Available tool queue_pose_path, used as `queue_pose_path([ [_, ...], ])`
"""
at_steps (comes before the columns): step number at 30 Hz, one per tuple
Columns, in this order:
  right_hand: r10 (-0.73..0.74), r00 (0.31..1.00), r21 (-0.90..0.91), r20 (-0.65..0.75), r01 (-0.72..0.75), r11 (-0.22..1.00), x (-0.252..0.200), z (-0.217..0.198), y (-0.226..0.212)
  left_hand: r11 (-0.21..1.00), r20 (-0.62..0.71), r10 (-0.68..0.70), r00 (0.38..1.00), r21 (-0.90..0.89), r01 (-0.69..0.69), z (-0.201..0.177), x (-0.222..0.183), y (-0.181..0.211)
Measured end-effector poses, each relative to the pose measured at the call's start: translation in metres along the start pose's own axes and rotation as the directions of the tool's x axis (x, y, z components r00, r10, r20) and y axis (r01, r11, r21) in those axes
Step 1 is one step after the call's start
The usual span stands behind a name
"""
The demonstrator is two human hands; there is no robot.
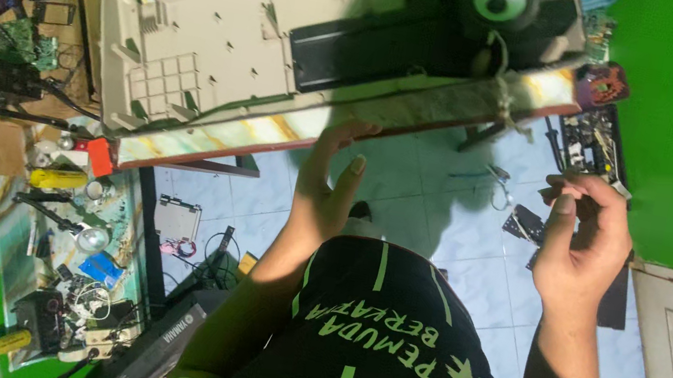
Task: The person picks up a plastic housing containing a speaker and moves it onto a workbench. They then retrieve pliers and screwdrivers from a toolbox on the floor and place the tools on the bench next to a disassembled electronic casing.
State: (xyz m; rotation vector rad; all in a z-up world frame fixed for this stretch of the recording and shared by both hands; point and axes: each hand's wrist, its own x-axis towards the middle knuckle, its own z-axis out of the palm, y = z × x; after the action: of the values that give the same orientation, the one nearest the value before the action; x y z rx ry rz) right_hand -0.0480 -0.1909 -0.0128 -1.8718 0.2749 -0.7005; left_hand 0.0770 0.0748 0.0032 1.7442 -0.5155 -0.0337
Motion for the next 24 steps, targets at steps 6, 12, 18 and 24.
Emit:
queue_pose_path([
  [6, 0.040, 0.999, -0.063, -0.004, -0.040, 0.997, 0.042, 0.045, 0.004, 0.995, 0.065, -0.083, 0.994, 0.060, 0.079, -0.029, 0.044, -0.030],
  [12, 0.022, 1.000, -0.193, 0.016, -0.019, 0.981, 0.088, 0.058, 0.031, 0.997, 0.123, -0.074, 0.990, 0.009, 0.073, -0.016, 0.088, -0.081],
  [18, 0.021, 0.994, -0.252, 0.103, 0.006, 0.968, 0.163, 0.056, 0.091, 0.988, 0.093, -0.127, 0.988, 0.098, 0.118, 0.031, 0.132, -0.139],
  [24, 0.166, 0.961, -0.400, 0.223, -0.065, 0.914, 0.241, 0.053, 0.174, 0.949, 0.064, -0.315, 0.947, 0.047, 0.312, 0.088, 0.186, -0.175],
])
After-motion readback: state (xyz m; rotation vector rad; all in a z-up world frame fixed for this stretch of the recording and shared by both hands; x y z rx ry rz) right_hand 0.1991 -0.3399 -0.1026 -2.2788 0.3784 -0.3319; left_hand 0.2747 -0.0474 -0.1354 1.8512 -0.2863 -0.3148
